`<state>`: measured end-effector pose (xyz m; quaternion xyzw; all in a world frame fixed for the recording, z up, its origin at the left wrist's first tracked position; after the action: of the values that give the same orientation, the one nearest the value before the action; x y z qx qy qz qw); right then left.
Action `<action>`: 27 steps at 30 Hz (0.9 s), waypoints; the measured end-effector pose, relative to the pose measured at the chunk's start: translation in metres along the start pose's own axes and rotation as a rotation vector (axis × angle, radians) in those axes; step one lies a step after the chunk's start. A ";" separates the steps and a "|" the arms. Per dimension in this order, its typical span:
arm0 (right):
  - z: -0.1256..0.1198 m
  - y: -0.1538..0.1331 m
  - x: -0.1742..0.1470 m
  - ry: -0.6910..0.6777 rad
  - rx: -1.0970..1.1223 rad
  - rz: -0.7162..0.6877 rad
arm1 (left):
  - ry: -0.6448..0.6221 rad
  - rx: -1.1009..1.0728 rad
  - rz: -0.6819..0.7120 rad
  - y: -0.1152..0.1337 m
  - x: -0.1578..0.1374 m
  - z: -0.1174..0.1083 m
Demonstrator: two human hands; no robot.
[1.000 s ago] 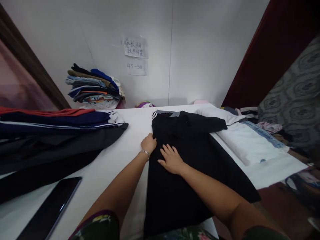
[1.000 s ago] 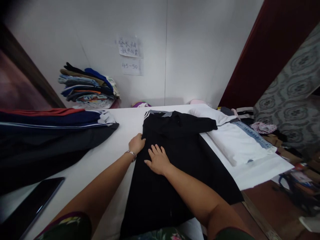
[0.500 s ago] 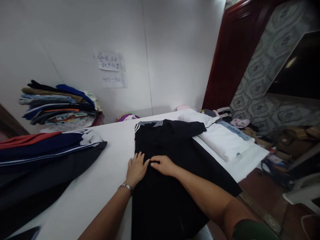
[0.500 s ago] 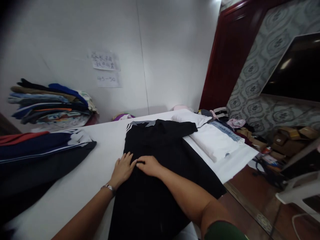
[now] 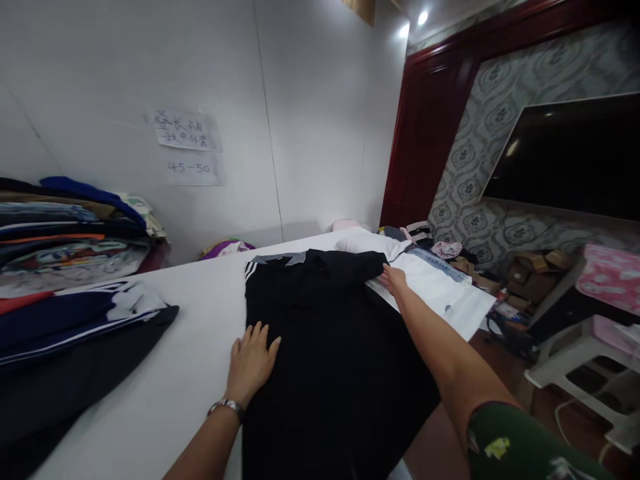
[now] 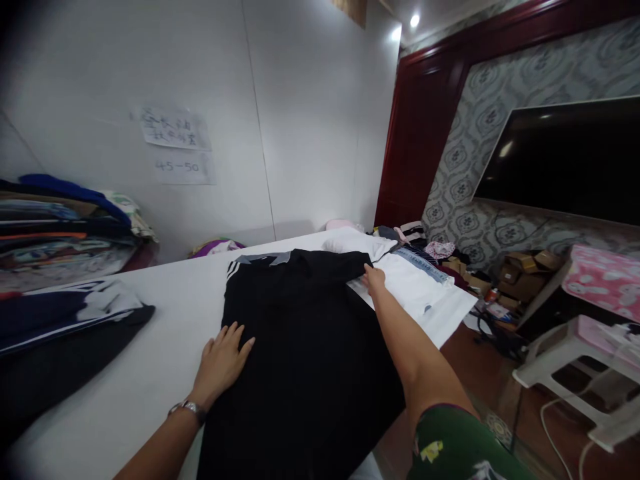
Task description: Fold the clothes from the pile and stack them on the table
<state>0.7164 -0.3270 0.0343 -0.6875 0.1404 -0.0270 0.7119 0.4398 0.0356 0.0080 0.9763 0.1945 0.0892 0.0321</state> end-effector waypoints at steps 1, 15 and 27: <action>0.004 0.007 0.001 -0.011 0.007 0.045 | -0.003 -0.012 -0.002 0.000 0.000 0.000; 0.063 -0.025 -0.007 -0.207 0.213 0.122 | 0.026 -0.140 -0.019 0.000 -0.004 -0.003; 0.109 -0.148 -0.150 -0.845 0.387 -0.419 | 0.018 -0.213 -0.027 0.001 -0.007 -0.003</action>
<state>0.6215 -0.1939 0.2059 -0.5071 -0.3083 0.0858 0.8003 0.4331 0.0321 0.0097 0.9638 0.1974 0.1179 0.1351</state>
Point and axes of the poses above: each hand's wrist, its own x-axis towards the middle knuckle, its own z-axis out of the palm, y = z × x, the point moved 10 cm from there along x, towards the middle knuckle, and after that the axes turned 3 degrees about -x, right-handed, at the moved point
